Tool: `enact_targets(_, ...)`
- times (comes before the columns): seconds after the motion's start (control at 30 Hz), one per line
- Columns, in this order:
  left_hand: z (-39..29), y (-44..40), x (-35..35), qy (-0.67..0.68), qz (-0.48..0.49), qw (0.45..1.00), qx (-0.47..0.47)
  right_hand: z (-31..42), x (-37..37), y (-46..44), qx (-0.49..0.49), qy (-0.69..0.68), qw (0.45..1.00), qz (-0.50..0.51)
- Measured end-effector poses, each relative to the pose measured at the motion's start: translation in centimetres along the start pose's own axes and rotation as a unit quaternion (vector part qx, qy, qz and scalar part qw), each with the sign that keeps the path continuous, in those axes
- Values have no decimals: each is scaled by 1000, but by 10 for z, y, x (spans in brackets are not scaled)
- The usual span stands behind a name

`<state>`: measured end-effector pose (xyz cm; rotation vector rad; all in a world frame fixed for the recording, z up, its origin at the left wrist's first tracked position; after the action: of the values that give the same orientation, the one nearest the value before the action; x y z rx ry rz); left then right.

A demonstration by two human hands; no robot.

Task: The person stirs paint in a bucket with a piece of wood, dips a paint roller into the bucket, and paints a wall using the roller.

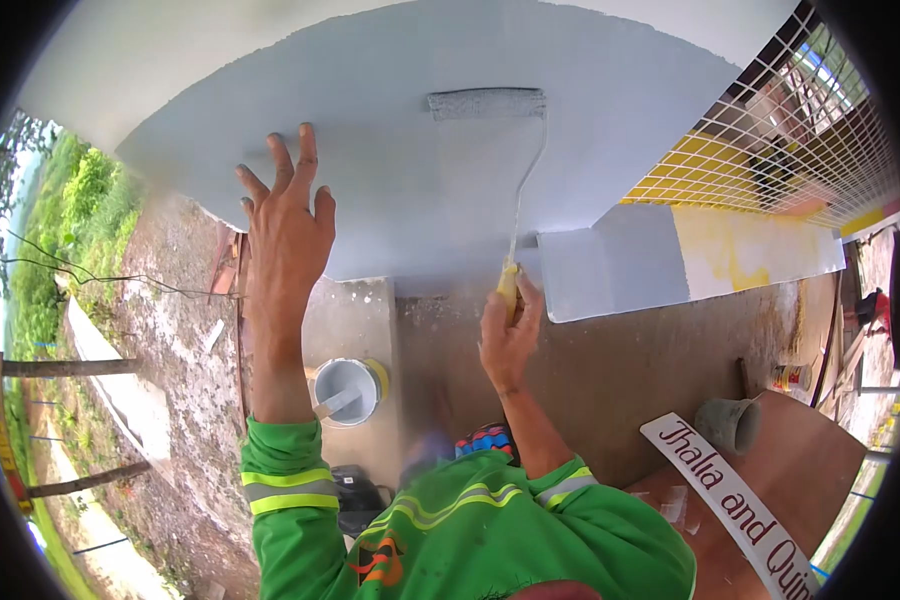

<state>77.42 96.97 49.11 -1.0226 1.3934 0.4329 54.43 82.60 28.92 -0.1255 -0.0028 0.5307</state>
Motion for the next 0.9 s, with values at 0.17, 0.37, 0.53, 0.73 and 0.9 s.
enact_targets(0.17,0,0,-2,1,8,1000,15,40,9,-21,-45,-38,998,7)
enact_targets(0.37,2,0,1,8,-15,999,35,66,13,-32,-64,-51,997,5)
enact_targets(0.53,0,1,-1,12,-15,999,34,73,13,-34,-73,-39,997,2)
enact_targets(0.73,2,1,2,9,-18,999,38,79,13,-34,-80,-30,996,-1)
enact_targets(0.9,1,1,1,12,-24,999,41,82,14,-33,-83,-46,996,1)
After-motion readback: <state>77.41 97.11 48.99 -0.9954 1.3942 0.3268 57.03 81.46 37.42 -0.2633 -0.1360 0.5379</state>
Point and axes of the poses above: each hand's wrist, its own y-axis away from the middle knuckle, its own x-axis out of the palm, z = x × y, the point moved 7 cm from there along -y, towards the middle knuckle, and after that the axes turned 6 degrees about x, right-handed, at the moved point
